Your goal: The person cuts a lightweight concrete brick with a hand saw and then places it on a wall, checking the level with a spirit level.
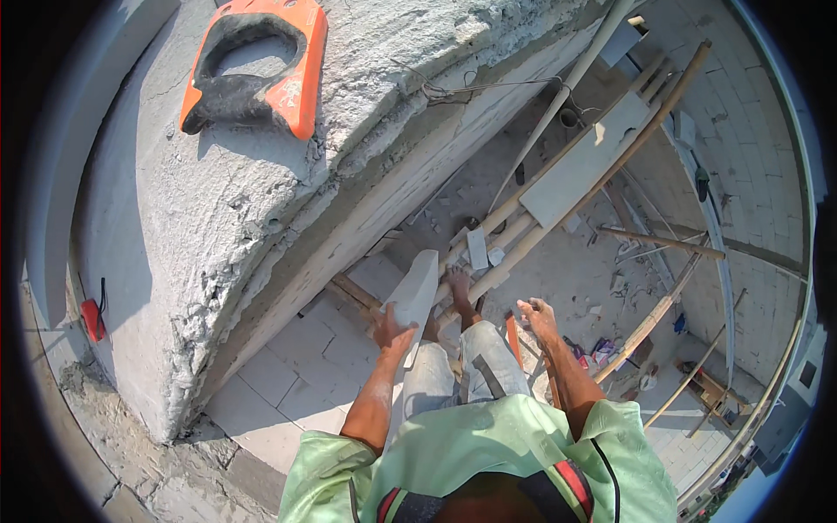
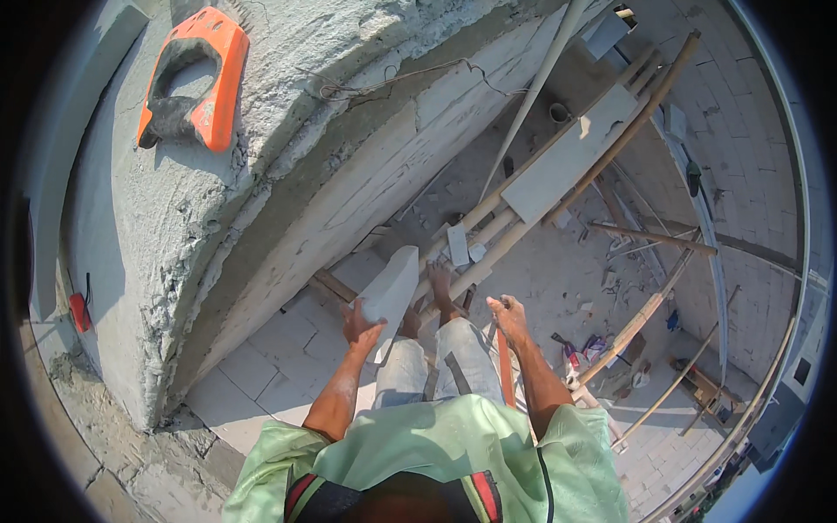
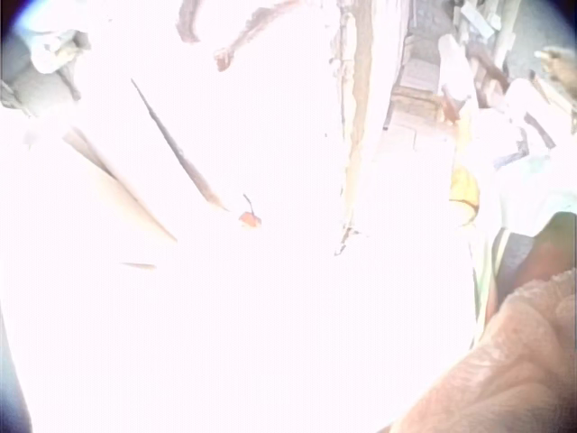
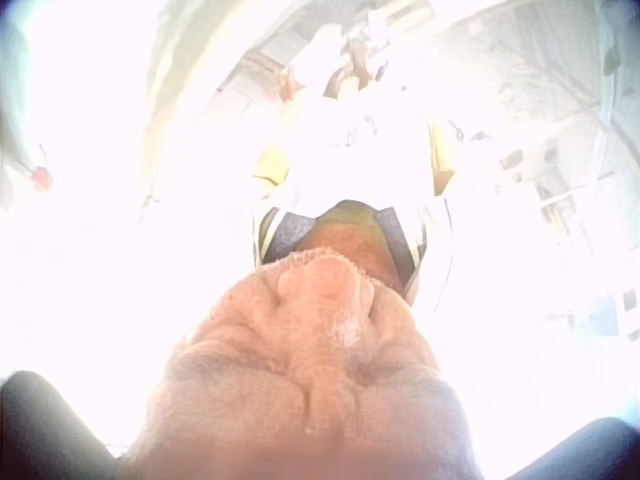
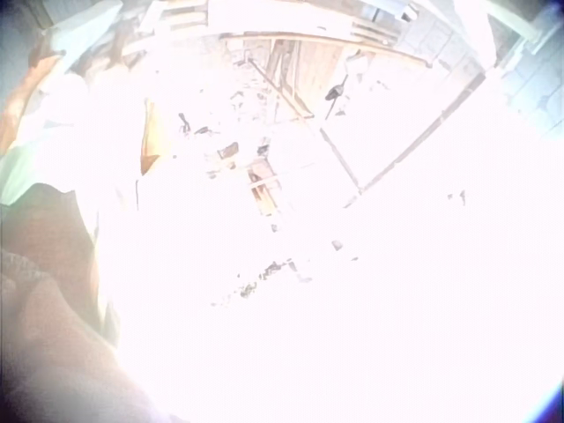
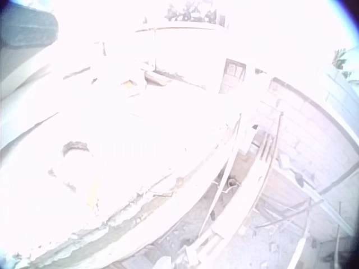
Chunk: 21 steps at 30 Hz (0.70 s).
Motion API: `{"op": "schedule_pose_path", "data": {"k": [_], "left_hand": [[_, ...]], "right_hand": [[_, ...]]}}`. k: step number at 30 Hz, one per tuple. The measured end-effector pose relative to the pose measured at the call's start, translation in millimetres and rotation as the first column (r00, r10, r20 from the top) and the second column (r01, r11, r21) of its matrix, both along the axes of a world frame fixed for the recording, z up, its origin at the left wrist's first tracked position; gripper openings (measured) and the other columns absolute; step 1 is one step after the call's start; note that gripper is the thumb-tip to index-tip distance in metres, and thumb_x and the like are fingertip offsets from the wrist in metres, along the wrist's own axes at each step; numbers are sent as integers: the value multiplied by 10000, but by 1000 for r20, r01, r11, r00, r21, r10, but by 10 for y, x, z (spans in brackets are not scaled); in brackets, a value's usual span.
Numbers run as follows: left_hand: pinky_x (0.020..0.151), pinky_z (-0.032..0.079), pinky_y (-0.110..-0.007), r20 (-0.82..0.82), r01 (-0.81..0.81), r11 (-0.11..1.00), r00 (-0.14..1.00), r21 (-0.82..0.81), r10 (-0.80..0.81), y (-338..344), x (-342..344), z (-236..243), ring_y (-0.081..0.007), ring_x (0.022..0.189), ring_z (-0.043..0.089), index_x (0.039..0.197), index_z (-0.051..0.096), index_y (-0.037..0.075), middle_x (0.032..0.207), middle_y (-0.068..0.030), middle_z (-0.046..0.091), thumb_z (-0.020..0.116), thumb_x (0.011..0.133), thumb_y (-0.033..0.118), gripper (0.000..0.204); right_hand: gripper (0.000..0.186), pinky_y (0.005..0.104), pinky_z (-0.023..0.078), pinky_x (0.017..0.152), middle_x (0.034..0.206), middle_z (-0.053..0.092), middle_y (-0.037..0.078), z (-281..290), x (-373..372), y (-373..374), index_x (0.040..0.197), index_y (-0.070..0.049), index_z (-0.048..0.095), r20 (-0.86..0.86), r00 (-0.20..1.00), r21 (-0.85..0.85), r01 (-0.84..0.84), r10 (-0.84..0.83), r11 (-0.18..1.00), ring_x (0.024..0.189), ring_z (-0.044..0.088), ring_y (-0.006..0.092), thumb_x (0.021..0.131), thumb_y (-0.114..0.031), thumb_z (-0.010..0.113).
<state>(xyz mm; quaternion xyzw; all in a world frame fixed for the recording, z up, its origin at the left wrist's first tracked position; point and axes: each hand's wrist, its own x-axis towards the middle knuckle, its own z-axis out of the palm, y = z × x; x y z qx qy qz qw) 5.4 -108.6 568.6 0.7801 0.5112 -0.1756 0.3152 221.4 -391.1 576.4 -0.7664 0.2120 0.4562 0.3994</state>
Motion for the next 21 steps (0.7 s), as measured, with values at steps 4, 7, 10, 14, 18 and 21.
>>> {"op": "schedule_pose_path", "data": {"k": [4,7,10,14,18,21], "left_hand": [[869,508,-540,-70,6,1000,998,-12,-7,-62,170,382,-465,1115,555,1302,452,187,1243,-228,463,820,655,340,760],[863,498,-529,-1,-22,998,1000,62,22,-47,94,927,-444,1096,552,1270,471,124,1227,-238,464,832,632,317,758],[843,487,-483,162,-38,990,987,135,16,-40,-58,1597,-396,1008,551,1170,526,55,1150,-202,459,821,570,239,694],[862,466,-445,307,-80,987,951,142,33,140,-260,2563,-300,1006,521,1126,505,-1,1089,-148,456,824,548,210,693],[867,452,-418,372,-226,974,904,-5,212,293,-490,3421,-260,1012,492,1119,483,-2,1069,-119,424,859,534,221,730],[821,473,-367,315,-3,979,947,202,-62,335,-655,3747,-219,961,536,1101,474,12,1048,-109,476,834,526,230,713]], "right_hand": [[533,290,502,603,871,608,79,-389,-842,-47,1159,35,604,2,996,-8,-94,94,996,737,601,138,880,-407,713],[507,312,528,624,833,594,72,-793,-1109,122,1100,25,632,-107,994,78,18,-10,997,727,610,170,892,-434,696],[721,458,559,717,968,607,151,-1140,-1294,385,1324,-29,545,-407,886,124,296,-223,947,851,633,305,885,-595,627],[947,579,483,939,1392,477,245,-1302,-1654,970,1536,-206,277,-627,525,-162,635,-576,755,1134,578,453,830,-798,495],[804,418,393,1089,1392,542,127,-1099,-1899,1552,1430,-117,469,-729,421,297,905,-540,305,1269,522,274,912,-731,438],[735,431,409,1074,1357,568,133,-806,-1768,1730,1388,-42,489,-637,404,373,907,-657,196,1245,537,299,959,-638,459]]}}
